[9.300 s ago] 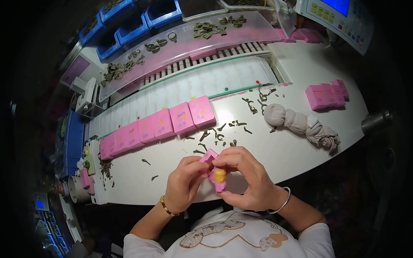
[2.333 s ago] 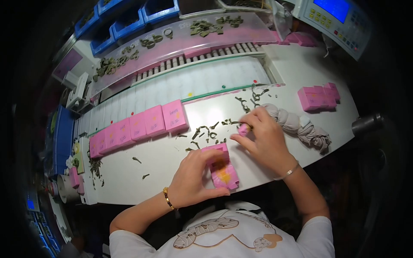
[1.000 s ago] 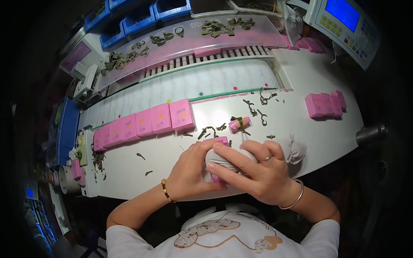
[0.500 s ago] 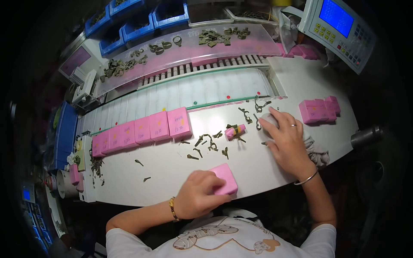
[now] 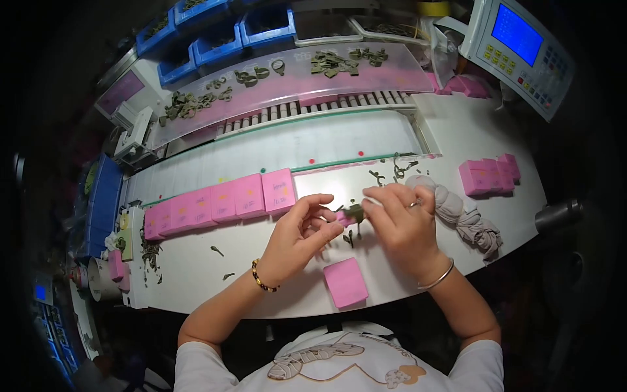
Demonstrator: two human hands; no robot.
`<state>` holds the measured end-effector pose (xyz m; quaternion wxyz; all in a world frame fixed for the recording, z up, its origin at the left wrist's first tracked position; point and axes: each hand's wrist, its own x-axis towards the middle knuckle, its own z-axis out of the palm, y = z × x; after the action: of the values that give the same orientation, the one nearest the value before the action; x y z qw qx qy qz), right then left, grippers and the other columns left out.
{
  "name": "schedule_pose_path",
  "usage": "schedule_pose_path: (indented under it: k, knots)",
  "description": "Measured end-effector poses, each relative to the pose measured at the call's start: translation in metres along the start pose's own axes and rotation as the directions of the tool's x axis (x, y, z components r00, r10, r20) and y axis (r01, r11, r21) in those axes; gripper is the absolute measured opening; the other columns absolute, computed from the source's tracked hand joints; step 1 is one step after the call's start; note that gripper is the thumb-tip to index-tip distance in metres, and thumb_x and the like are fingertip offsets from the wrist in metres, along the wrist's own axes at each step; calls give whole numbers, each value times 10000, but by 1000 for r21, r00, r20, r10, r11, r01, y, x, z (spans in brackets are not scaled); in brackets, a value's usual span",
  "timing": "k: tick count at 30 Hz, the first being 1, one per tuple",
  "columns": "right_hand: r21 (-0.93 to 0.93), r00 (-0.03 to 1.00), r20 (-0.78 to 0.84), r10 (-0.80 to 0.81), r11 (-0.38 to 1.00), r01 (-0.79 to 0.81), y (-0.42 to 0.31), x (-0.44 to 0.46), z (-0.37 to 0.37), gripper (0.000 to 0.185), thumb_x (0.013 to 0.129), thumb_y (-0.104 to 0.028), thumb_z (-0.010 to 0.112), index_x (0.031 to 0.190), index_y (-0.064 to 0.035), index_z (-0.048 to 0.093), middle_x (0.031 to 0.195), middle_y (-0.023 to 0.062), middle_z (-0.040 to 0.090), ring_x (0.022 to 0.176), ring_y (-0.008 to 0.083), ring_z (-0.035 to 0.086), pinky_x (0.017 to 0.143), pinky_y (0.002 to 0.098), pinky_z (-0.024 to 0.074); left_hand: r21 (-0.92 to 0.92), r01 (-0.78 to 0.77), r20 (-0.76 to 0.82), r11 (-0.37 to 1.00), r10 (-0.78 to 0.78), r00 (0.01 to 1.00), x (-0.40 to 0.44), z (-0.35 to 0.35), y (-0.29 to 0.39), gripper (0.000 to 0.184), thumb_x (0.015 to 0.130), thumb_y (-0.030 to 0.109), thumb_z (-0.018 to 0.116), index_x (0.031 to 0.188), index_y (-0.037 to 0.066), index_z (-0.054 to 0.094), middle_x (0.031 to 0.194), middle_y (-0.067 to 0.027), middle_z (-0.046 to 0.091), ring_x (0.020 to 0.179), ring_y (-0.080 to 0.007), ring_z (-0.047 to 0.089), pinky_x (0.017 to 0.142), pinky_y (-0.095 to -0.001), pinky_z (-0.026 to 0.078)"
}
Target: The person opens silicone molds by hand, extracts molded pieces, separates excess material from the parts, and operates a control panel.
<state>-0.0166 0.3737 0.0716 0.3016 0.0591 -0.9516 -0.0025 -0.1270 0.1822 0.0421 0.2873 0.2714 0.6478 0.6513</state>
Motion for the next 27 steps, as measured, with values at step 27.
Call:
schedule_pose_path:
  k: [27]
  knots:
    - [615,615,784,81,-226,-755,-16,-10,-27,220,953,-55,726,1040,-54,524,944,-22,590,793,12,501,689,196,413,176,-383,322,907,315,893,-17,-12,13,245,913,99,776,1106,-24,690,944,-112,731,797,-161,729,706,-283,588]
